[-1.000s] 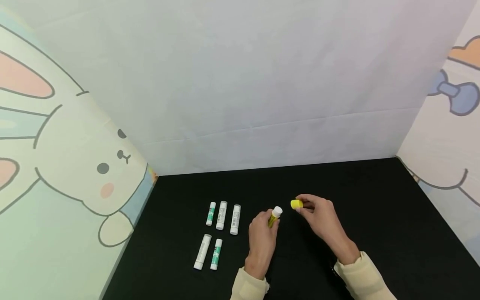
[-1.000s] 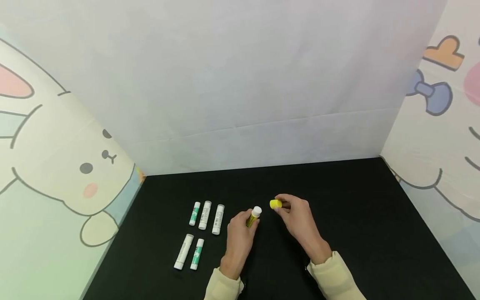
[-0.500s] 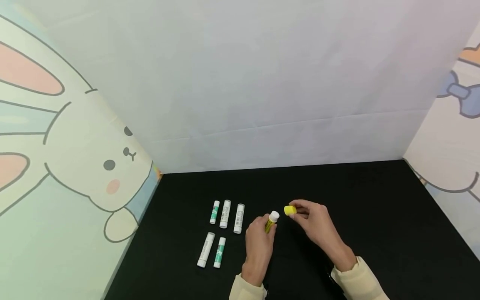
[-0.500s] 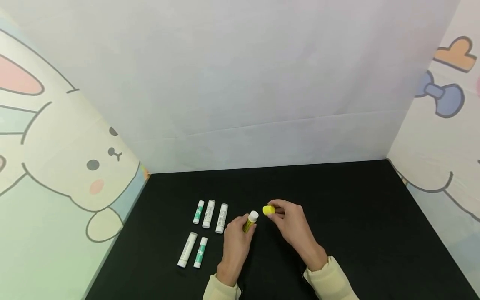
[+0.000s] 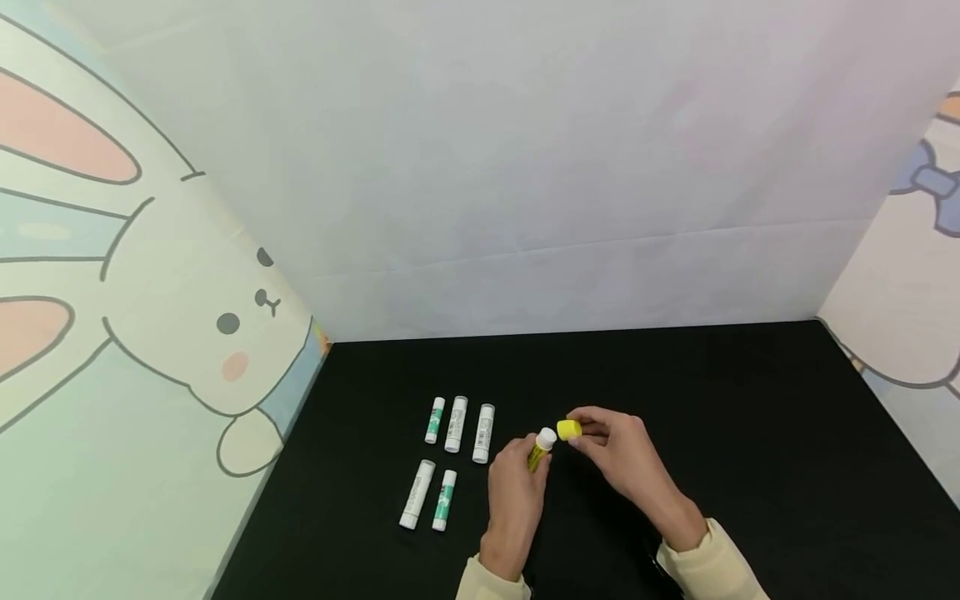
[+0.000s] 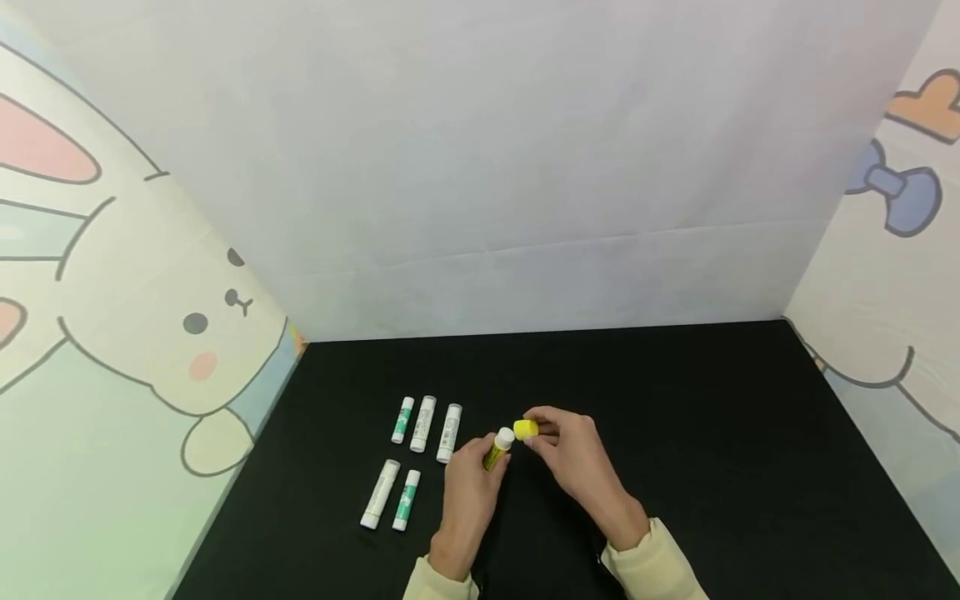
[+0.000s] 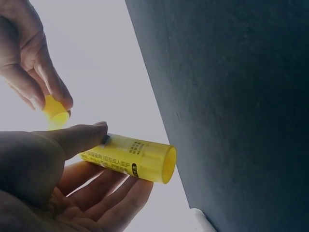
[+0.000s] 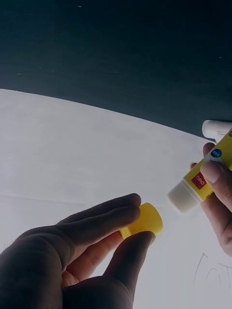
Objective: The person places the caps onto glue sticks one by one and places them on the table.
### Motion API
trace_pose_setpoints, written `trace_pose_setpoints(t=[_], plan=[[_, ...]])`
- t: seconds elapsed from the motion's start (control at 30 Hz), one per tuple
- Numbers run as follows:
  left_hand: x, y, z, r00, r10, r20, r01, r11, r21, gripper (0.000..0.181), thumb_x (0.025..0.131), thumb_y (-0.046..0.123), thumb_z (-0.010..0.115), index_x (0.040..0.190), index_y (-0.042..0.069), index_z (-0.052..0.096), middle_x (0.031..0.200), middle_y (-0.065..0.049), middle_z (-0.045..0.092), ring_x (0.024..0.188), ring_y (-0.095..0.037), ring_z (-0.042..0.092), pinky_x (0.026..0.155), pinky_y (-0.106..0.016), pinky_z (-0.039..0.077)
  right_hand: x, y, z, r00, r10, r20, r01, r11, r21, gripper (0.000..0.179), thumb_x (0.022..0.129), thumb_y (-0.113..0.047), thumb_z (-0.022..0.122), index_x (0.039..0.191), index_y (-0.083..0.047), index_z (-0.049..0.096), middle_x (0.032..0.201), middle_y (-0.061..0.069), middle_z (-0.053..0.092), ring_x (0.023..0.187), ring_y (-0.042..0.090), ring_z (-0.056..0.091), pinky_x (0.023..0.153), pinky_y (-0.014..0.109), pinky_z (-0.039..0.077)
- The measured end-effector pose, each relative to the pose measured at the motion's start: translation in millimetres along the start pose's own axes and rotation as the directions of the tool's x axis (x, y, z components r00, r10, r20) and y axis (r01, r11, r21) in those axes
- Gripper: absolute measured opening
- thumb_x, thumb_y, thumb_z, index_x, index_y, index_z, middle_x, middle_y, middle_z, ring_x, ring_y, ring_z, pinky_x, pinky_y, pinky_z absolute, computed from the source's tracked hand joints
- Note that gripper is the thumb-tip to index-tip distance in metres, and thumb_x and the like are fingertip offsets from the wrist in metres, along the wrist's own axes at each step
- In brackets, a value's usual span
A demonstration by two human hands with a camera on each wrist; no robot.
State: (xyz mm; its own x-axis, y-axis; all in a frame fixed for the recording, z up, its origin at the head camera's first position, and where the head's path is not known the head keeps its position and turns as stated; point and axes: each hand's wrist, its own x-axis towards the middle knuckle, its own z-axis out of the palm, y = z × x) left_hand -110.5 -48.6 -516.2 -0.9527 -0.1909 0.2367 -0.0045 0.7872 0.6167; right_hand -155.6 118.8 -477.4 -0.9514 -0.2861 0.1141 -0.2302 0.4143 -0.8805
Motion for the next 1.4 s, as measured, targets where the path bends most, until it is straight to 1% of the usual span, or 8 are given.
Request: trace_pose_setpoints(t=[0.17, 0.37, 0.53, 0.77, 1.0, 1.13, 1.3, 1.4], plan=[[-1.6, -1.4, -3.1, 1.0, -0.023, 0.02, 0.023, 1.0, 0.006, 0.021, 0.088, 0.008, 0.087, 0.108, 0.008, 0.079, 0.1, -0.007, 0.077, 0.089, -0.021, 0.075, 0.075, -0.039, 0.062, -1.4, -2.0, 3.7, 0.999, -0.008, 0.032, 0.007, 0.999, 0.041, 0.03, 0.091, 0.005, 0.079, 0.12, 0.001, 0.074, 0.116, 0.017, 0.076, 0.097, 0.023, 0.078, 0.08, 0.03, 0.063], [-5.3, -5.0, -5.3, 0.999, -0.031, 0.029, 0.031, 0.999, 0.015, 0.019, 0.088, 0.008, 0.087, 0.106, 0.009, 0.079, 0.099, -0.006, 0.077, 0.088, -0.022, 0.075, 0.074, -0.04, 0.062, -2.9, -1.9, 7.9, 0.998, -0.017, 0.064, 0.012, 0.997, 0.078, 0.029, 0.091, 0.005, 0.079, 0.119, 0.001, 0.074, 0.116, 0.016, 0.076, 0.097, 0.022, 0.078, 0.08, 0.029, 0.063], [-7.3, -6.9, -4.6, 0.999, -0.041, 0.029, 0.041, 0.999, 0.03, 0.02, 0.087, 0.009, 0.088, 0.106, 0.01, 0.079, 0.099, -0.005, 0.077, 0.087, -0.021, 0.075, 0.072, -0.039, 0.061, -3.7, -0.8, 11.1, 0.997, -0.008, 0.082, 0.001, 0.996, 0.093, 0.029, 0.091, 0.004, 0.079, 0.119, 0.0, 0.074, 0.116, 0.016, 0.076, 0.097, 0.022, 0.078, 0.079, 0.028, 0.063], [-10.8, -6.7, -7.7, 0.998, -0.052, 0.04, 0.051, 0.998, 0.024, 0.019, 0.087, 0.008, 0.087, 0.104, 0.011, 0.08, 0.097, -0.004, 0.077, 0.085, -0.02, 0.074, 0.071, -0.038, 0.061, -5.4, 2.4, 16.0, 0.993, -0.03, 0.114, 0.019, 0.995, 0.095, 0.03, 0.093, 0.004, 0.077, 0.122, 0.003, 0.072, 0.117, 0.018, 0.075, 0.098, 0.023, 0.078, 0.08, 0.026, 0.063], [-15.8, -7.8, -9.7, 0.997, -0.064, 0.04, 0.064, 0.998, 0.018, 0.021, 0.087, 0.009, 0.088, 0.107, 0.012, 0.08, 0.098, -0.003, 0.077, 0.087, -0.019, 0.074, 0.072, -0.039, 0.061, -6.8, 3.3, 19.8, 0.993, -0.032, 0.115, 0.02, 0.995, 0.096, 0.031, 0.093, 0.005, 0.077, 0.123, 0.004, 0.072, 0.118, 0.019, 0.075, 0.098, 0.024, 0.078, 0.08, 0.027, 0.063], [-17.9, -7.9, -10.1, 0.998, -0.052, 0.029, 0.052, 0.999, 0.01, 0.022, 0.086, 0.01, 0.088, 0.106, 0.013, 0.08, 0.097, -0.001, 0.076, 0.086, -0.017, 0.074, 0.072, -0.037, 0.061, -7.5, 3.8, 22.1, 0.991, -0.037, 0.127, 0.025, 0.995, 0.095, 0.031, 0.093, 0.004, 0.076, 0.124, 0.004, 0.072, 0.119, 0.02, 0.074, 0.099, 0.024, 0.077, 0.081, 0.026, 0.063], [-19.1, -9.5, -10.3, 1.0, -0.013, 0.013, 0.013, 1.0, 0.018, 0.021, 0.086, 0.01, 0.089, 0.104, 0.014, 0.08, 0.095, 0.0, 0.076, 0.085, -0.015, 0.073, 0.072, -0.036, 0.06, -7.9, 4.4, 23.1, 0.989, -0.05, 0.139, 0.038, 0.995, 0.092, 0.031, 0.093, 0.004, 0.076, 0.124, 0.004, 0.072, 0.12, 0.02, 0.074, 0.1, 0.024, 0.077, 0.081, 0.027, 0.062], [-19.1, -10.8, -10.2, 1.0, 0.0, 0.008, 0.0, 1.0, 0.029, 0.021, 0.085, 0.011, 0.09, 0.104, 0.015, 0.081, 0.095, 0.001, 0.076, 0.085, -0.013, 0.072, 0.072, -0.035, 0.06, -7.1, 5.0, 22.1, 0.987, -0.06, 0.152, 0.048, 0.995, 0.086, 0.031, 0.094, 0.004, 0.076, 0.124, 0.004, 0.072, 0.121, 0.019, 0.074, 0.1, 0.024, 0.077, 0.081, 0.027, 0.063]])
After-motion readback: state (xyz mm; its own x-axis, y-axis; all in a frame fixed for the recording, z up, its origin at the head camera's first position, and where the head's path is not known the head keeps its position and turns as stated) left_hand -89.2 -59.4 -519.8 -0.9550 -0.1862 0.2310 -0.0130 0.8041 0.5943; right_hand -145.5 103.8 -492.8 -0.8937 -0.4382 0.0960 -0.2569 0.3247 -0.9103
